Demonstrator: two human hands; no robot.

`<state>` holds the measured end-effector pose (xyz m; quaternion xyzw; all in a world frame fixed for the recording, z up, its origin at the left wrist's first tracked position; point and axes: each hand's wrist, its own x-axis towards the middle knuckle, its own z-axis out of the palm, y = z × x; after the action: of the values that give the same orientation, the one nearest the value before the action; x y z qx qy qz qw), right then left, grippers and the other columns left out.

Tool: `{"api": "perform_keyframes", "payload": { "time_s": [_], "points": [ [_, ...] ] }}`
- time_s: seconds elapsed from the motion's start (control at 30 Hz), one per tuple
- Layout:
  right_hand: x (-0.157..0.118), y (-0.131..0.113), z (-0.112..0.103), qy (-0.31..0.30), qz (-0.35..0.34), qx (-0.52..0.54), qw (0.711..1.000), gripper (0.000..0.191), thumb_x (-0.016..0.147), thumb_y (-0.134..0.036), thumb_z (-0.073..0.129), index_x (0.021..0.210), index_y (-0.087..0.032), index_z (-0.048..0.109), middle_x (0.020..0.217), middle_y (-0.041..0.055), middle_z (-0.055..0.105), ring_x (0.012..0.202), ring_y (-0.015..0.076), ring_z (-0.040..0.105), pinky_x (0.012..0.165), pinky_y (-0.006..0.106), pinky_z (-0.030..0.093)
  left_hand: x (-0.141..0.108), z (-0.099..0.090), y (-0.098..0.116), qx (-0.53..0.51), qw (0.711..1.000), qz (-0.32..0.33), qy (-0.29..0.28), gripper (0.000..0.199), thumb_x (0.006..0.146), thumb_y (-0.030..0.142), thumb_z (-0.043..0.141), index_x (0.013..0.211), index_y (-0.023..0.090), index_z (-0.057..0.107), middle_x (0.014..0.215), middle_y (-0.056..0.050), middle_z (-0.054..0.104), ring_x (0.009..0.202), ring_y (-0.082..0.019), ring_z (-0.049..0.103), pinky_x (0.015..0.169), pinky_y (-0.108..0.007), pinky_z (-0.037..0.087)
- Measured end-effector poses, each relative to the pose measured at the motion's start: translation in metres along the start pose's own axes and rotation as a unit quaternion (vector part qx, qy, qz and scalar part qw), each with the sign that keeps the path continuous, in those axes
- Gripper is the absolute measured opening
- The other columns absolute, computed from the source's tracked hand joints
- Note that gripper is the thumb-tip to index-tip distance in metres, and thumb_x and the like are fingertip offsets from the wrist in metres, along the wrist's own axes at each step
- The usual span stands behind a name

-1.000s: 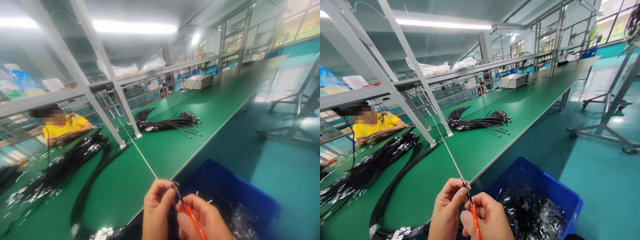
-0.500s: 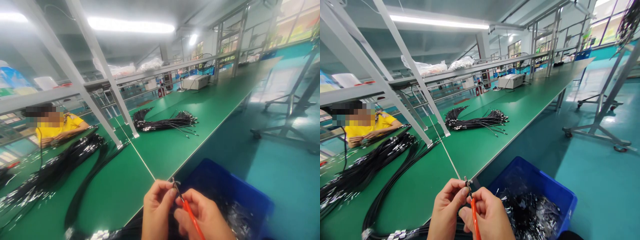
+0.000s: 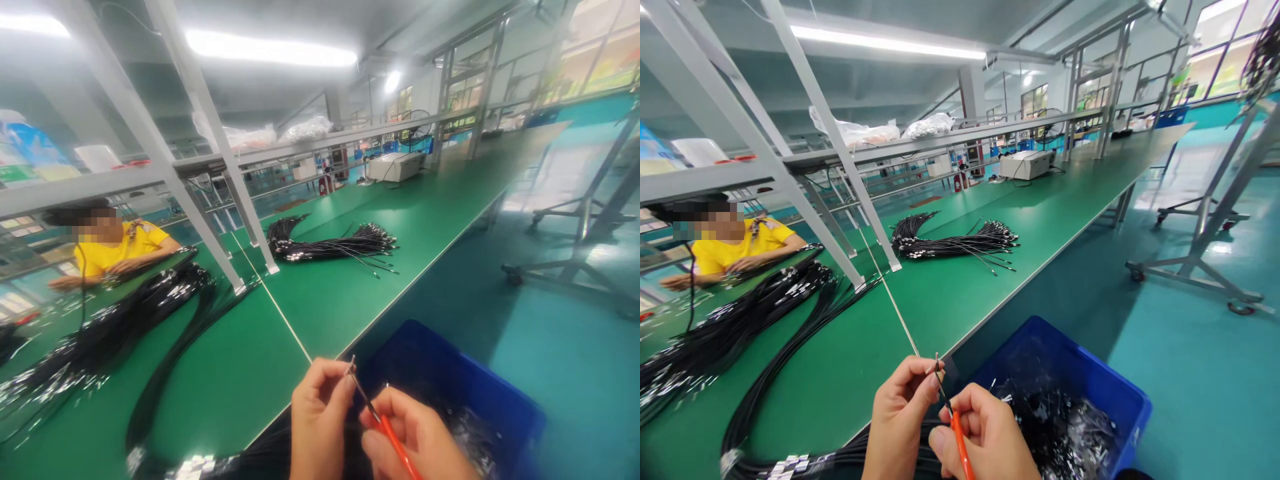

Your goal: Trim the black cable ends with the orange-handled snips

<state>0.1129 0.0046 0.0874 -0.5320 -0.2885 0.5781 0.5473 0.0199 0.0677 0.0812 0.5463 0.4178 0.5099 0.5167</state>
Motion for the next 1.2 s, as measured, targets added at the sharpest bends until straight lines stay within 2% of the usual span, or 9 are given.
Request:
{"api": "perform_keyframes", "payload": {
  "time_s": [0.17, 0.3, 0.43, 0.53, 0.67, 0.83, 0.97, 1.1, 1.2],
  "points": [
    [0.005, -0.002, -0.002, -0.011, 0.036, -0.039, 0.999, 0.021, 0.064, -0.03, 0.065, 0.074, -0.02, 0.051, 0.045, -0.0068, 0.056, 0.029, 0.0021, 0.033, 0.03, 0.015, 0.021, 0.001, -0.007, -0.006, 0.0, 0.999, 0.001, -0.037, 0.004, 0.07, 0.019, 0.068, 0.066, 0.018, 0.069, 0.064, 0.001, 0.063, 0.063, -0.014, 0.057, 0.059, -0.021, 0.044],
    [0.007, -0.003, -0.005, -0.012, 0.046, -0.059, 0.997, 0.022, 0.065, -0.032, 0.066, 0.074, -0.02, 0.05, 0.044, -0.0065, 0.057, 0.029, 0.0026, 0.035, 0.029, 0.014, 0.022, 0.006, -0.013, -0.012, 0.014, 0.996, -0.016, -0.081, 0.005, 0.072, 0.023, 0.069, 0.07, 0.018, 0.07, 0.067, 0.0, 0.064, 0.065, -0.016, 0.058, 0.06, -0.023, 0.045],
    [0.007, -0.007, -0.006, -0.016, 0.049, -0.07, 0.996, 0.02, 0.065, -0.032, 0.065, 0.073, -0.021, 0.05, 0.043, -0.0077, 0.055, 0.029, 0.003, 0.033, 0.028, 0.014, 0.023, 0.007, -0.012, -0.012, 0.027, 0.997, -0.011, -0.076, 0.005, 0.071, 0.023, 0.068, 0.07, 0.018, 0.07, 0.065, 0.001, 0.063, 0.062, -0.015, 0.057, 0.058, -0.022, 0.044],
    [0.004, -0.007, -0.009, -0.003, 0.041, -0.084, 0.996, 0.016, 0.065, -0.027, 0.064, 0.07, -0.021, 0.05, 0.043, -0.0085, 0.053, 0.031, 0.0043, 0.036, 0.03, 0.015, 0.025, 0.005, -0.006, -0.009, 0.035, 0.998, -0.005, -0.044, 0.005, 0.071, 0.022, 0.067, 0.068, 0.018, 0.069, 0.063, 0.001, 0.062, 0.059, -0.014, 0.054, 0.056, -0.021, 0.043],
    [0.0, -0.005, -0.014, 0.062, -0.034, -0.071, 0.995, 0.015, 0.059, -0.023, 0.067, 0.067, -0.02, 0.054, 0.047, -0.0083, 0.053, 0.042, 0.0073, 0.046, 0.042, 0.019, 0.037, 0.006, -0.002, -0.007, 0.033, 0.999, -0.007, -0.012, 0.005, 0.069, 0.022, 0.067, 0.068, 0.017, 0.068, 0.062, 0.001, 0.061, 0.059, -0.014, 0.054, 0.057, -0.022, 0.042],
    [0.007, -0.011, -0.014, 0.19, -0.168, -0.007, 0.967, 0.026, 0.06, -0.029, 0.074, 0.08, -0.023, 0.06, 0.063, -0.0035, 0.065, 0.058, 0.0142, 0.06, 0.056, 0.023, 0.048, 0.008, -0.005, -0.008, 0.033, 0.996, -0.039, -0.078, 0.008, 0.068, 0.025, 0.07, 0.068, 0.017, 0.069, 0.066, -0.001, 0.066, 0.064, -0.016, 0.057, 0.062, -0.023, 0.043],
    [0.02, -0.018, -0.009, 0.141, -0.222, 0.042, 0.964, 0.024, 0.065, -0.026, 0.074, 0.085, -0.024, 0.06, 0.075, -0.0009, 0.07, 0.07, 0.0154, 0.065, 0.063, 0.022, 0.051, 0.005, -0.007, -0.007, 0.005, 0.993, -0.056, -0.108, 0.009, 0.068, 0.025, 0.071, 0.066, 0.016, 0.068, 0.059, 0.001, 0.063, 0.056, -0.012, 0.052, 0.055, -0.021, 0.04],
    [0.029, -0.014, -0.002, 0.093, -0.199, 0.108, 0.97, 0.025, 0.065, -0.023, 0.077, 0.083, -0.023, 0.06, 0.067, -0.0044, 0.066, 0.059, 0.011, 0.061, 0.054, 0.018, 0.048, 0.003, -0.008, -0.008, -0.073, 0.985, -0.082, -0.131, 0.015, 0.065, 0.026, 0.076, 0.063, 0.015, 0.066, 0.055, 0.004, 0.06, 0.051, -0.009, 0.048, 0.051, -0.018, 0.038],
    [0.03, -0.004, 0.004, 0.071, -0.179, 0.141, 0.971, 0.027, 0.064, -0.018, 0.077, 0.084, -0.024, 0.06, 0.068, -0.0054, 0.065, 0.059, 0.011, 0.061, 0.056, 0.019, 0.05, 0.003, -0.009, -0.008, -0.138, 0.976, -0.11, -0.127, 0.02, 0.063, 0.028, 0.079, 0.06, 0.015, 0.064, 0.061, 0.001, 0.066, 0.056, -0.01, 0.052, 0.053, -0.017, 0.039]
  ]
}}
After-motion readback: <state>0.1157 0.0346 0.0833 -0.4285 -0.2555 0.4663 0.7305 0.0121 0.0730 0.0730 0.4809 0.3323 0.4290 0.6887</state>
